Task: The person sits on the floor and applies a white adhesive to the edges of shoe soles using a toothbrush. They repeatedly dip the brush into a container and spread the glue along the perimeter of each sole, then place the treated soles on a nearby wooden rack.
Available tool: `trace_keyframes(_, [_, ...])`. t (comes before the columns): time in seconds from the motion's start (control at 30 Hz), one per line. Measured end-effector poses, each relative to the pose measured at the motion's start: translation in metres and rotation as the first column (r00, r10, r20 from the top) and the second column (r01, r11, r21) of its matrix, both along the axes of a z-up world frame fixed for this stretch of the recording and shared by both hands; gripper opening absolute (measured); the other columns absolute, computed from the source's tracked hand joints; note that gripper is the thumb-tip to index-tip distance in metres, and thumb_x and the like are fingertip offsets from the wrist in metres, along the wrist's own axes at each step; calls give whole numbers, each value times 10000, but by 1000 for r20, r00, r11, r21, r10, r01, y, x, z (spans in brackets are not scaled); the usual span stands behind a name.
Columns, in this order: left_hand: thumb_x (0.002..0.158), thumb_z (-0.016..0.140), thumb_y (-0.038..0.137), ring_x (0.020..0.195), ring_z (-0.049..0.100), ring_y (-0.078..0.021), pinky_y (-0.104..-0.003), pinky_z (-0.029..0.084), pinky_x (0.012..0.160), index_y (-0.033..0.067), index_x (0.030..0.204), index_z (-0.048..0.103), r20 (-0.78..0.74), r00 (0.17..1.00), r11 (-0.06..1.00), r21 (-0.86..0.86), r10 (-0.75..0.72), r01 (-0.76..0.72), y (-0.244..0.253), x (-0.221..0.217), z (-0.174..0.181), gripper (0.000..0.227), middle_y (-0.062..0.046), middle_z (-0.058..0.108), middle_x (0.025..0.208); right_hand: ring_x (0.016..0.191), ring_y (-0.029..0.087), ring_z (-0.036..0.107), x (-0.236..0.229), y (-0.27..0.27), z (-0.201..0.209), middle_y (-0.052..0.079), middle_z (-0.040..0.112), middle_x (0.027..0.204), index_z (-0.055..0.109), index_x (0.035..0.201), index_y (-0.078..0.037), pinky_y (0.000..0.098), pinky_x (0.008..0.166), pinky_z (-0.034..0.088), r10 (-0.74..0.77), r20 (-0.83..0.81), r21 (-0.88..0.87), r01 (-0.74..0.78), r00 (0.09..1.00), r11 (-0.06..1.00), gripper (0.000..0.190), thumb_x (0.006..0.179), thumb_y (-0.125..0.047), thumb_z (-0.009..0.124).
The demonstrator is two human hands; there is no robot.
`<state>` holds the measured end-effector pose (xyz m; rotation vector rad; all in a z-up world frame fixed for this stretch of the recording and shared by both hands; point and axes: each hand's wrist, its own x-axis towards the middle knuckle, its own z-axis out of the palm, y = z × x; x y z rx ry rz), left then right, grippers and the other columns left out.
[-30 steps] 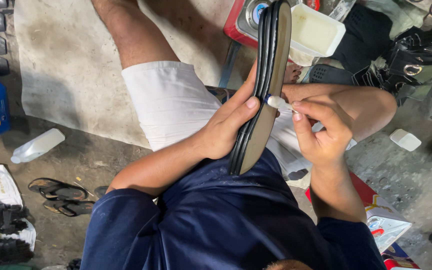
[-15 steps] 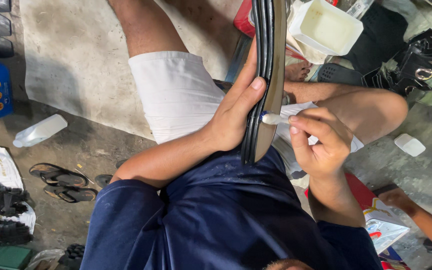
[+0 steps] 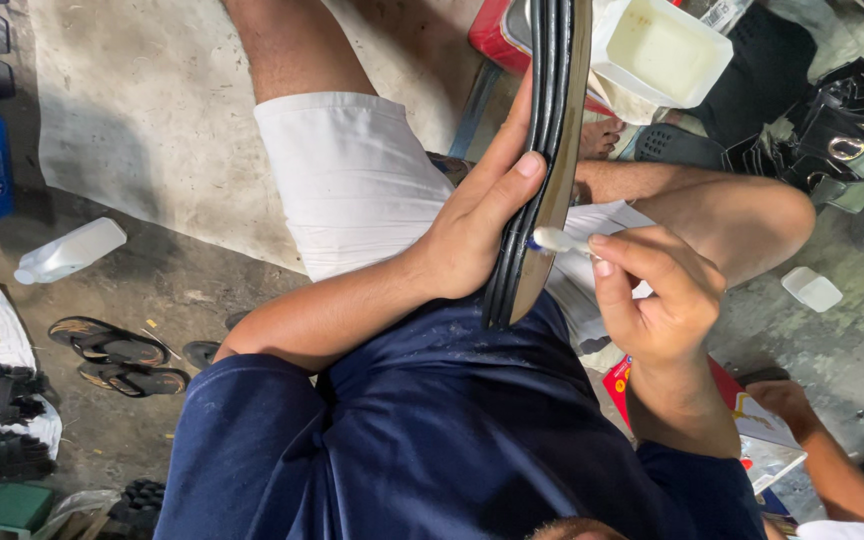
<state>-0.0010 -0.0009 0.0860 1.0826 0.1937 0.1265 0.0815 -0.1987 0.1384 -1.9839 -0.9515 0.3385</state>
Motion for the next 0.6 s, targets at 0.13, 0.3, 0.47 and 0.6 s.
trace_keyframes(0.13, [1200, 359, 275, 1605, 80, -187, -304, 103, 1368, 6, 1675, -9, 3, 1000, 1000, -24, 3, -3, 0, 0, 0, 658, -129, 67, 1771, 738, 169, 664, -1, 0, -3, 141, 710, 1000, 697, 1115, -4, 252, 635, 515, -34, 43, 13, 33, 999, 999, 122, 1012, 58, 718])
trace_keyframes(0.3, [1220, 354, 284, 1608, 87, -186, -299, 108, 1334, 11, 1682, 2, -10, 1000, 1000, -16, 27, -27, -1, 1, -6, 641, -129, 89, 1774, 806, 218, 689, -2, 2, -4, 122, 703, 991, 695, 1121, -41, 287, 702, 540, 43, 61, 56, -47, 997, 997, 149, 1004, 35, 747])
trace_keyframes(0.47, [1225, 353, 285, 1612, 76, -187, -300, 99, 1338, 12, 1684, 16, -25, 997, 998, 3, 68, -68, -1, 2, -17, 632, -128, 98, 1774, 803, 209, 672, 0, -2, -3, 121, 700, 969, 700, 1072, -51, 282, 678, 538, 111, 36, 47, -113, 993, 992, 152, 958, 38, 745])
trace_keyframes(0.6, [1220, 373, 320, 1591, 150, -193, -304, 158, 1346, 32, 1685, 37, -39, 996, 993, -88, 79, -82, 1, 5, -28, 642, -137, 163, 1755, 799, 206, 673, -1, -11, 1, 115, 701, 968, 697, 1039, -69, 299, 709, 528, 176, 11, 11, -177, 984, 984, 163, 922, 32, 750])
